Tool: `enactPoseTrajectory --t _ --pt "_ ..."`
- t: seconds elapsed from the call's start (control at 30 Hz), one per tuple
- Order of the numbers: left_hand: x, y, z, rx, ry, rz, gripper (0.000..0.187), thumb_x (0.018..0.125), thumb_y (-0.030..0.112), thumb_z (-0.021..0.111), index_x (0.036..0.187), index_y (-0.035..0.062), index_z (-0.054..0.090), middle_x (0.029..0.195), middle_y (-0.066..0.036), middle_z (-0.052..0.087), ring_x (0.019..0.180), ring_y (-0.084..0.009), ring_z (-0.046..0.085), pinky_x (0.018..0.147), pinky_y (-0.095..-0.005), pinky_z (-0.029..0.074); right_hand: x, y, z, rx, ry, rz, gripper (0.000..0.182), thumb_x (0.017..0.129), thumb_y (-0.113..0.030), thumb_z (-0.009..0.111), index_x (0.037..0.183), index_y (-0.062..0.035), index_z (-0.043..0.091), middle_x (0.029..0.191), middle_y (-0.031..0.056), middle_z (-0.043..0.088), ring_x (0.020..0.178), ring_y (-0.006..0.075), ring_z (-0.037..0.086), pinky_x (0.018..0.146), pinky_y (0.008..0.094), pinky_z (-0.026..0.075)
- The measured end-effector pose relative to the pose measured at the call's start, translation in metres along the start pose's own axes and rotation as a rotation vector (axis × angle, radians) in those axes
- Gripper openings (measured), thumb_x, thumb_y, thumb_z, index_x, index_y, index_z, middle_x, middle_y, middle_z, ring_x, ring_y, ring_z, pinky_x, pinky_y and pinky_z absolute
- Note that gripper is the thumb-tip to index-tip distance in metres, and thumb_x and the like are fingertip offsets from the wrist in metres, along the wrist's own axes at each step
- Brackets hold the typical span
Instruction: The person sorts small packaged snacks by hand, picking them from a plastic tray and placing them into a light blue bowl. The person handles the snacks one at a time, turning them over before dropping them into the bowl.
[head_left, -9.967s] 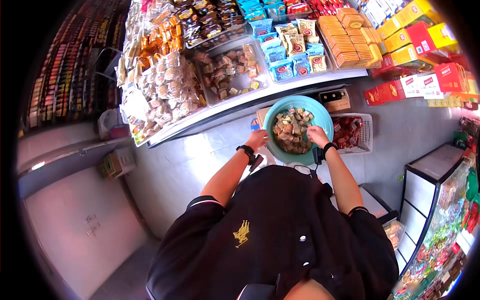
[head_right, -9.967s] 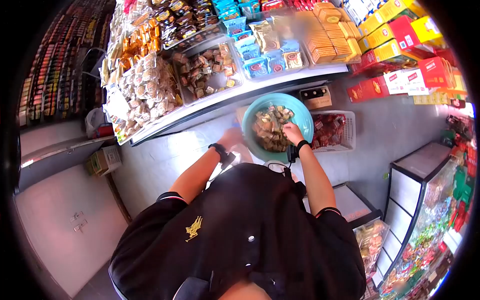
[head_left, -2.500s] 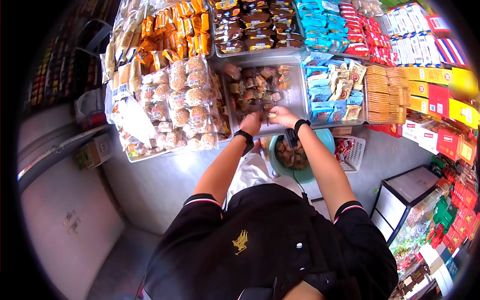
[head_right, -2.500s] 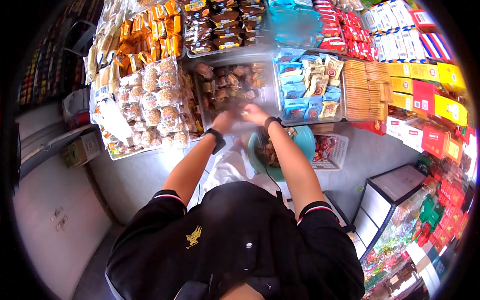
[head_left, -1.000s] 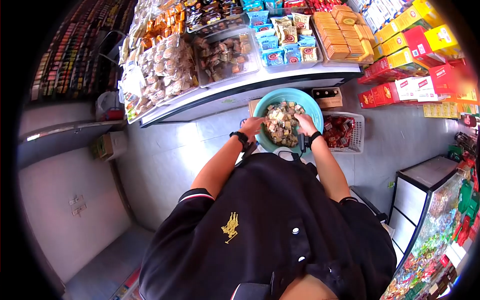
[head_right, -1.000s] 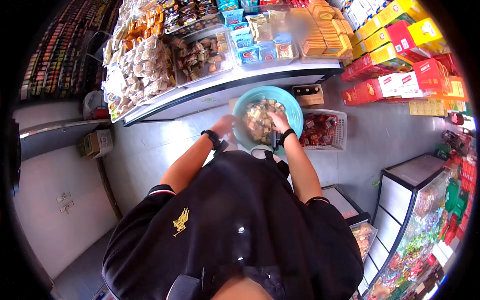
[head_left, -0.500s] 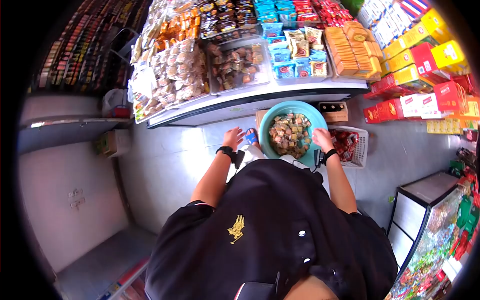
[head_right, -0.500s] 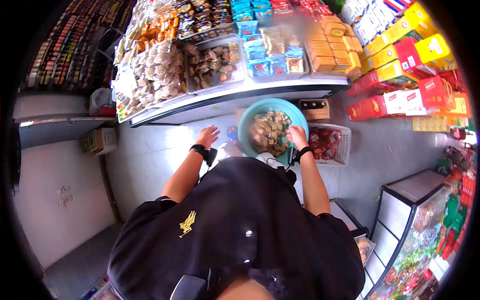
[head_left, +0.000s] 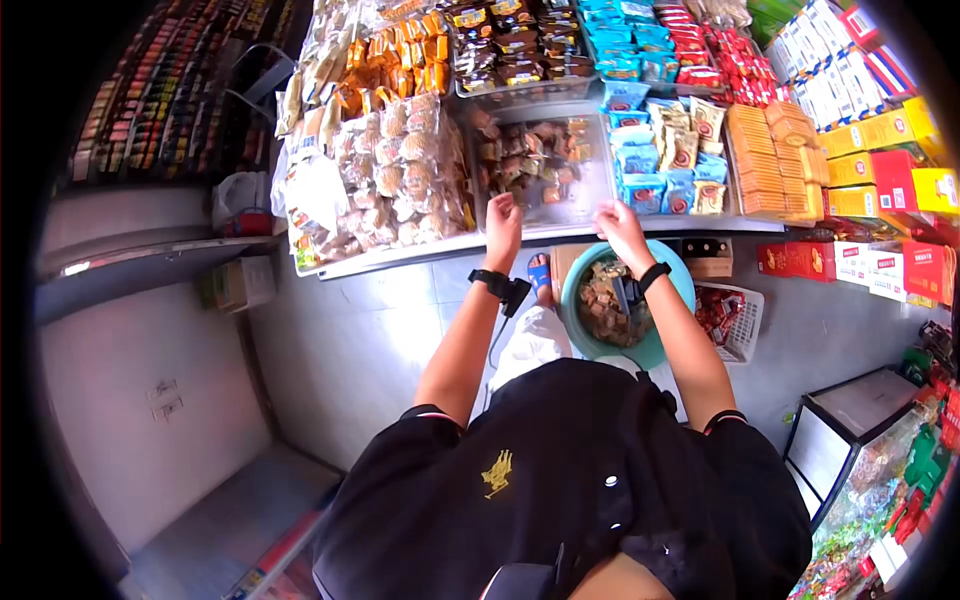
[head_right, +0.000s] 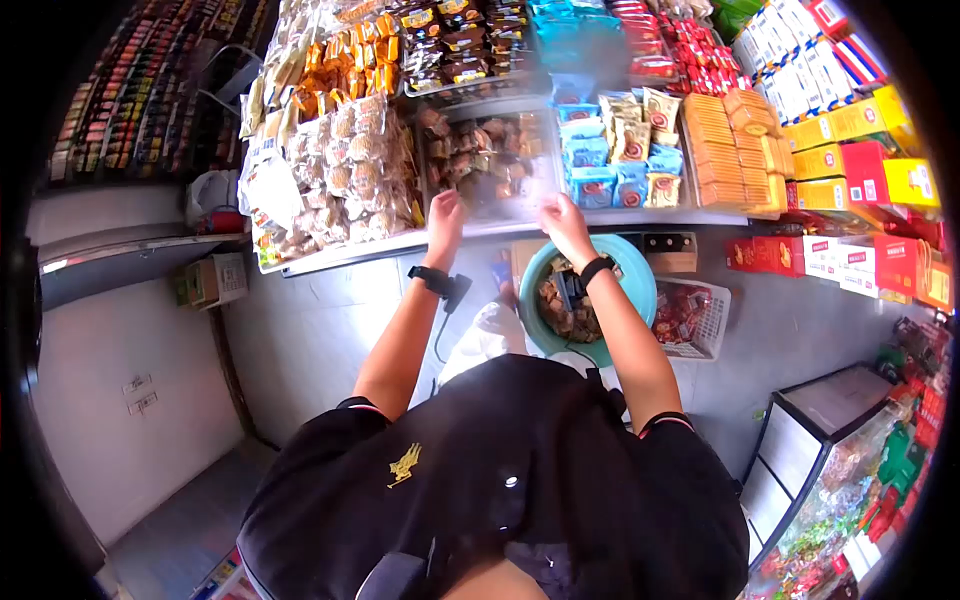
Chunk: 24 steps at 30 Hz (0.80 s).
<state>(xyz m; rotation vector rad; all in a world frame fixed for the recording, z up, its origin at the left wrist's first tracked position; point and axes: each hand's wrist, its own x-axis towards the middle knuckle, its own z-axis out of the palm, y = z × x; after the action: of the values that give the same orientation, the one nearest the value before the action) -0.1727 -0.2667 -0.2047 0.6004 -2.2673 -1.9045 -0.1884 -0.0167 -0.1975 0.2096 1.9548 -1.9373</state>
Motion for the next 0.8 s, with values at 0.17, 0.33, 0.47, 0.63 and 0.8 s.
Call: enactPoseTrajectory --t 0.17,0.33,0.47,0.63,0.8 --pt "0.072 0.015 0.017 0.408 -0.009 0.214 0.057 0.078 0.006 0.062 0.131 -0.0002 0.045 0.125 -0.025 0.050 0.118 -0.0425 0.046 0.103 -0.0450 0.039 0.104 -0.011 0.069 -0.104 0.028 -0.093 0.041 0.094 -0.026 0.065 0.125 -0.0016 0.053 0.113 0.0111 0.063 0.105 0.0180 0.061 0.091 0.0324 0.048" --pt "0.105 0.005 0.037 0.560 0.017 0.124 0.073 0.077 0.007 0.064 0.144 0.0066 0.034 0.143 -0.027 0.034 0.130 -0.0481 0.034 0.107 -0.0511 0.033 0.151 0.012 0.104 -0.035 0.197 -0.007 0.066 0.090 -0.040 0.067 0.138 -0.0016 0.042 0.137 0.0220 0.048 0.128 0.0265 0.048 0.106 0.0366 0.038" --pt "0.111 -0.007 0.043 0.776 0.012 0.183 0.068 0.078 0.006 0.062 0.142 0.0160 0.039 0.151 -0.026 0.024 0.137 -0.0486 0.025 0.104 -0.0560 0.036 0.174 0.020 0.113 -0.029 0.210 0.059 0.078 0.087 -0.052 0.065 0.141 -0.0019 0.040 0.138 0.0230 0.047 0.130 0.0315 0.046 0.108 0.0391 0.035" --pt "0.114 -0.004 0.046 0.880 0.038 0.252 0.043 0.079 0.003 0.060 0.121 0.0121 0.053 0.147 -0.026 0.028 0.132 -0.0510 0.028 0.099 -0.0557 0.041 0.189 0.023 0.121 -0.166 0.189 0.157 0.083 0.086 -0.058 0.062 0.142 -0.0016 0.038 0.140 0.0238 0.046 0.130 0.0350 0.046 0.107 0.0394 0.035" --pt "0.116 0.016 0.037 0.780 -0.014 0.166 0.034 0.077 -0.001 0.060 0.109 0.0087 0.054 0.141 -0.027 0.032 0.125 -0.0515 0.033 0.099 -0.0534 0.041 0.198 0.064 0.126 -0.030 0.168 0.260 0.068 0.091 -0.050 0.060 0.140 -0.0077 0.040 0.134 0.0168 0.050 0.124 0.0278 0.051 0.101 0.0431 0.043"
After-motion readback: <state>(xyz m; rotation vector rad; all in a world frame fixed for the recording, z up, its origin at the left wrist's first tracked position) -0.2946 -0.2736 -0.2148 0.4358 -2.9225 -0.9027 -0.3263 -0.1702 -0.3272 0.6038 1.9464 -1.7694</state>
